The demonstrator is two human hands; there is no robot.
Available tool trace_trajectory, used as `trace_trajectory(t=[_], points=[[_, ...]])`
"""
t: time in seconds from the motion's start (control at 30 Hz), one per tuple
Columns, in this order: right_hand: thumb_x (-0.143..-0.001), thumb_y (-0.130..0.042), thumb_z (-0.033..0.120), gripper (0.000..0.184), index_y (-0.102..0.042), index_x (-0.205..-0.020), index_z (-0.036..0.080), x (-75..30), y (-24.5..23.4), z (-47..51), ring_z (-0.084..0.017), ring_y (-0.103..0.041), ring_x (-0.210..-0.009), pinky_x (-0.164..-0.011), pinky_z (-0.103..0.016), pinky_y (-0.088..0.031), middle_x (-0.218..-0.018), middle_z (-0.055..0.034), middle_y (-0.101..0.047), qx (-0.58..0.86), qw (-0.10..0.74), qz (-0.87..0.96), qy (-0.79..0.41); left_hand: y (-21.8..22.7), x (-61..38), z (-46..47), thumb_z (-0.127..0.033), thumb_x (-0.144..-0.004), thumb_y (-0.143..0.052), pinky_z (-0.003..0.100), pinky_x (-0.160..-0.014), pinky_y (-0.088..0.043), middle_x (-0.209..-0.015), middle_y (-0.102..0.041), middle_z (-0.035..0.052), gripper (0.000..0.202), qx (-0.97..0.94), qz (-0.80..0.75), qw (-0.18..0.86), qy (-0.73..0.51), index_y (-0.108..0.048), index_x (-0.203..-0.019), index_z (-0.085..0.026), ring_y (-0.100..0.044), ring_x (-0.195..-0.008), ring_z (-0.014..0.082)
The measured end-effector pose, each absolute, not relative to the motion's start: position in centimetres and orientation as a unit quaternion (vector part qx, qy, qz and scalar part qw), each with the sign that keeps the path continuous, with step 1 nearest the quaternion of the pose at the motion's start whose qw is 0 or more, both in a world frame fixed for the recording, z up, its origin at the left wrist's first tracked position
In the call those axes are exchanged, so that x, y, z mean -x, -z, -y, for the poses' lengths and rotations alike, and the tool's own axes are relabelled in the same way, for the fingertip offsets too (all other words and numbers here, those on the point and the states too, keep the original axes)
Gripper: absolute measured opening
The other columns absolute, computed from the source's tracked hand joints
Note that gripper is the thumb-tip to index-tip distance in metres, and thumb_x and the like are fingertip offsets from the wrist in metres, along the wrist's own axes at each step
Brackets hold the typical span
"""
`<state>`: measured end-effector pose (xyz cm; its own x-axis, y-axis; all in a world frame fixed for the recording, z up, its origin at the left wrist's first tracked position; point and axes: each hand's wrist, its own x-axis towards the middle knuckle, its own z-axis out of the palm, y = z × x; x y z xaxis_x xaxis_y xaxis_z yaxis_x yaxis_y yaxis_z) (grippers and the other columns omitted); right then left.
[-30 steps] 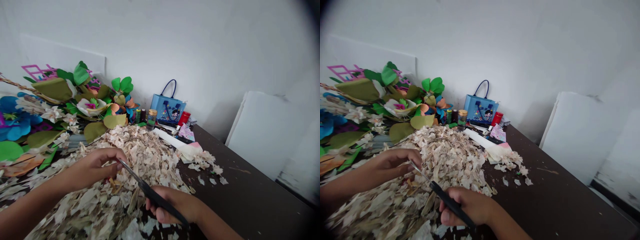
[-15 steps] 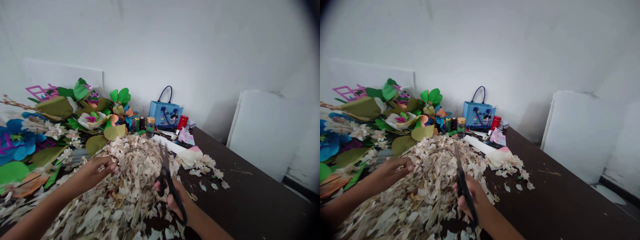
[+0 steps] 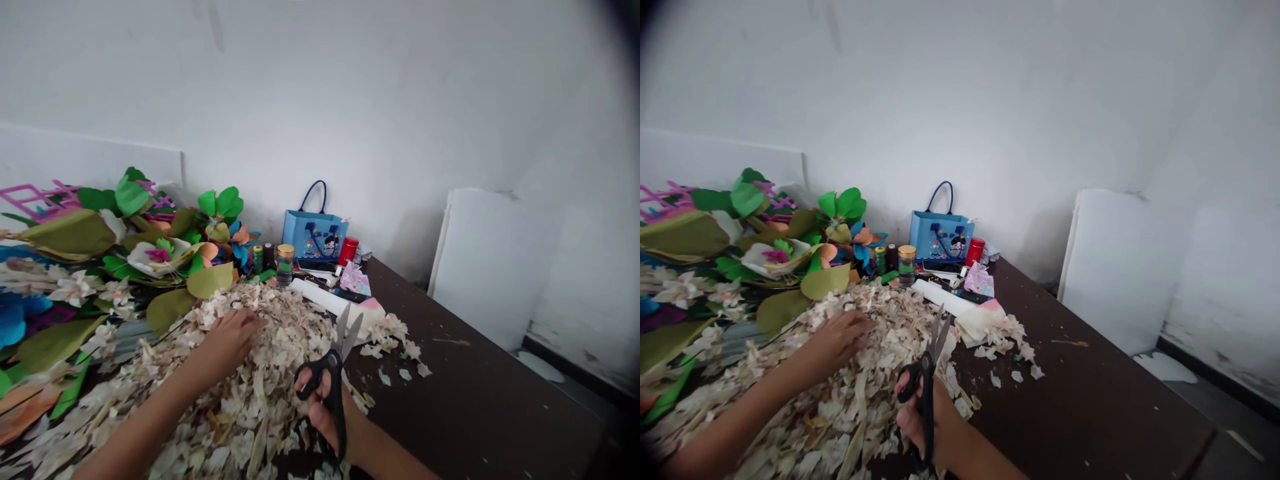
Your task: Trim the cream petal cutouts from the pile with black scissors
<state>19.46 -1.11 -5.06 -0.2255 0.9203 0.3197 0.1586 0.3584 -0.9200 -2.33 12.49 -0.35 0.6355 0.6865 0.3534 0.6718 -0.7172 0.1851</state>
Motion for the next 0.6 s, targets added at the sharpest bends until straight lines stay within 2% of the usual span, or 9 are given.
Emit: trace_trajectory(t=[0.07,0.13,0.3,0.4,0.5,0.6], points=[[-0.084,-0.045,0.064,0.048,-0.049,-0.102,0.020,-19.7,4.7,1.1,-0.010,-0.036,-0.053,-0.053,-0.026,-0.034,-0.074,0.0003,-0.045,0.398,0.471,0.681,-0.395,0.0,1.8,-12.9,-0.011,-0.077,-0.049,0.041,-0.081,-0.041,-0.106,-0.062,0.0090,0.038,-0.904,-0.385,0.003,-0.183,-0.064,-0.108,-0.027,-0.054,-0.099,0.0289],[-0.084,-0.045,0.063,0.046,-0.050,-0.100,0.020,-19.8,4.4,1.1,-0.010,-0.037,-0.053,-0.051,-0.025,-0.031,-0.068,0.0019,-0.043,0.396,0.468,0.686,-0.391,-0.5,1.9,-13.0,-0.009,-0.078,-0.047,0.040,-0.079,-0.040,-0.100,-0.065,0.0081,0.033,-0.905,-0.391,-0.007,-0.170,-0.067,-0.098,-0.025,-0.055,-0.097,0.0280],[-0.083,-0.048,0.061,0.044,-0.050,-0.099,0.019,-19.7,4.6,1.2,-0.010,-0.035,-0.049,-0.046,-0.023,-0.027,-0.062,0.0047,-0.038,0.387,0.450,0.696,-0.405,-1.8,3.1,-12.9,-0.016,-0.083,-0.045,0.039,-0.077,-0.039,-0.091,-0.067,0.0065,0.023,-0.905,-0.398,-0.015,-0.152,-0.066,-0.087,-0.022,-0.056,-0.092,0.0260],[-0.084,-0.051,0.053,0.038,-0.051,-0.099,0.019,-19.6,4.7,1.3,-0.009,-0.035,-0.048,-0.046,-0.022,-0.028,-0.060,0.0056,-0.037,0.385,0.436,0.703,-0.409,-1.9,3.2,-12.8,-0.016,-0.084,-0.042,0.042,-0.082,-0.039,-0.102,-0.065,0.0079,0.027,-0.903,-0.401,-0.022,-0.151,-0.067,-0.092,-0.024,-0.054,-0.101,0.0280],[-0.083,-0.052,0.049,0.034,-0.052,-0.098,0.018,-19.6,4.3,1.4,-0.010,-0.036,-0.049,-0.047,-0.022,-0.029,-0.059,0.0057,-0.037,0.389,0.429,0.709,-0.402,-1.2,2.8,-12.8,-0.023,-0.081,-0.049,0.052,-0.093,-0.032,-0.123,-0.057,0.0089,0.022,-0.902,-0.400,-0.027,-0.161,-0.068,-0.092,-0.026,-0.044,-0.118,0.0332],[-0.082,-0.052,0.047,0.034,-0.054,-0.097,0.017,-19.7,3.7,1.4,-0.010,-0.038,-0.052,-0.048,-0.022,-0.030,-0.064,0.0037,-0.041,0.395,0.425,0.718,-0.384,-0.2,2.6,-12.9,-0.021,-0.072,-0.059,0.062,-0.098,-0.023,-0.129,-0.053,0.0092,0.016,-0.900,-0.400,-0.020,-0.171,-0.069,-0.082,-0.026,-0.035,-0.125,0.0385]])
